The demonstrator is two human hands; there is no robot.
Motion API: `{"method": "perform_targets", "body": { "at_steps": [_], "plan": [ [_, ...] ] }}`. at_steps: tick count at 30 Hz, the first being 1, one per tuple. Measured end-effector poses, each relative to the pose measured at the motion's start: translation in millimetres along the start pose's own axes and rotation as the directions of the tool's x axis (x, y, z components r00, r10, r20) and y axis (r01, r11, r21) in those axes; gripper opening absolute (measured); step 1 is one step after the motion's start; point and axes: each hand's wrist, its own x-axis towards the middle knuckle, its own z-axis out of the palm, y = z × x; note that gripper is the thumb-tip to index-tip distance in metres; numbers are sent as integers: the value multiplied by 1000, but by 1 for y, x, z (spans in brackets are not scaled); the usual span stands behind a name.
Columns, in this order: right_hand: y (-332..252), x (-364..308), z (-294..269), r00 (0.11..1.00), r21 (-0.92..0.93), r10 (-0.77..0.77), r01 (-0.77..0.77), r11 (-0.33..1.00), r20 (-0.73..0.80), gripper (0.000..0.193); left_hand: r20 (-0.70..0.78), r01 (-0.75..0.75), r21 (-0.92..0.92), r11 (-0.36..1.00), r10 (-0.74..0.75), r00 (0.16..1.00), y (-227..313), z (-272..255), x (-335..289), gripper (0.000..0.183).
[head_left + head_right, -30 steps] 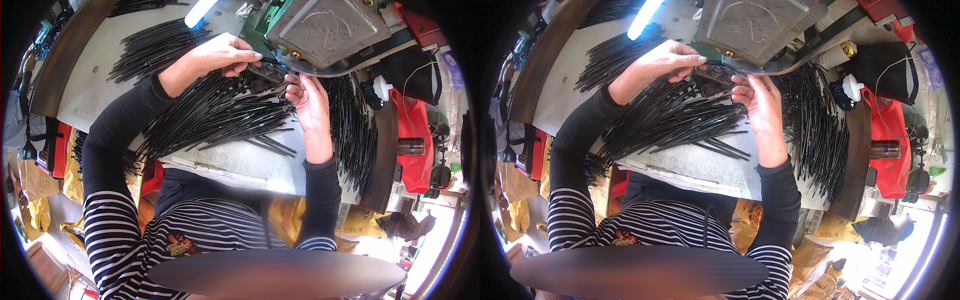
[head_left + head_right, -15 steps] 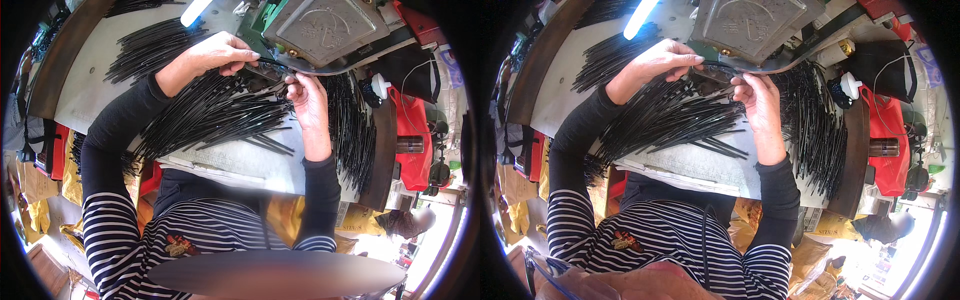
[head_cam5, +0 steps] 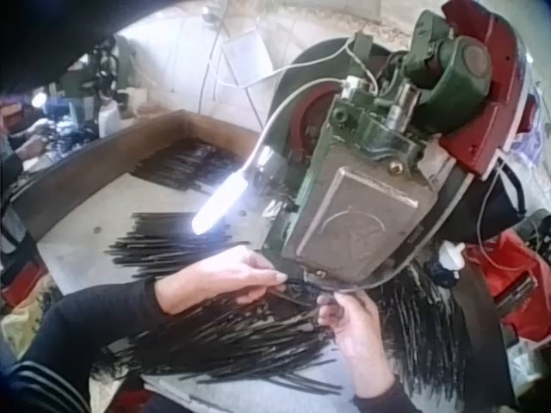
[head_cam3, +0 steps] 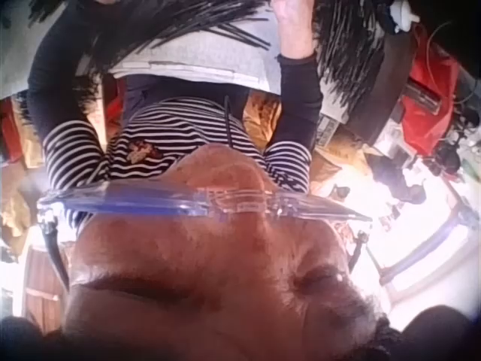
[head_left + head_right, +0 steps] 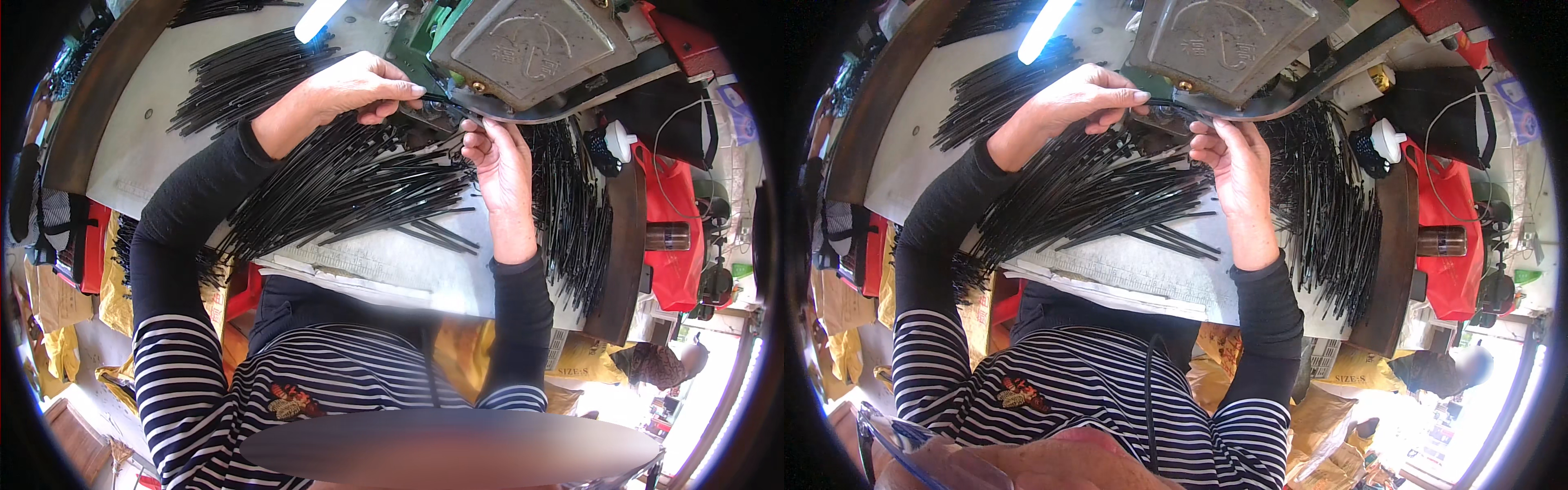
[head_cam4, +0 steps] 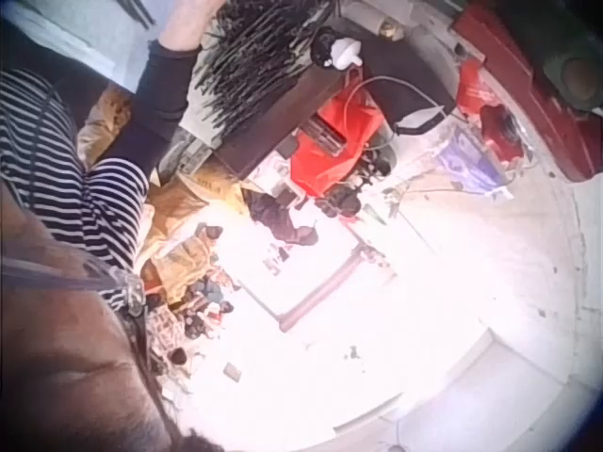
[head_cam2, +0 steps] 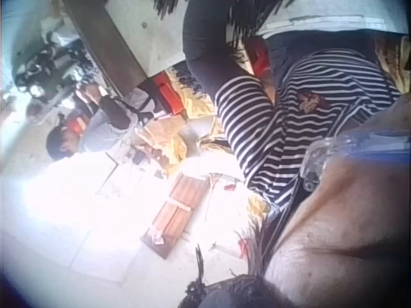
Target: The person inserts black plastic rods into an assembly machine by hand to finish them.
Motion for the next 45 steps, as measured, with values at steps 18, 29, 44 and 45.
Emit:
{"method": "perform_targets", "body": {
  "at_steps": [18,29,44,45],
  "plan": [
    [8,2,-8,996,33,85,-84,996,-25,22,-4,34,67,997,-33,999,-2,0,3,39],
    [-3,2,-9,986,-72,-75,65,995,-150,23,120,-20,154,988,1,993,12,-4,-2,36],
    [-14,-34,27,986,-917,-14,157,366,164,18,77,-51,475,879,17,997,13,-16,-20,52],
    [-15,-34,25,985,-913,20,149,379,170,22,35,17,600,800,-48,998,19,-16,-24,47]
  ]
}}
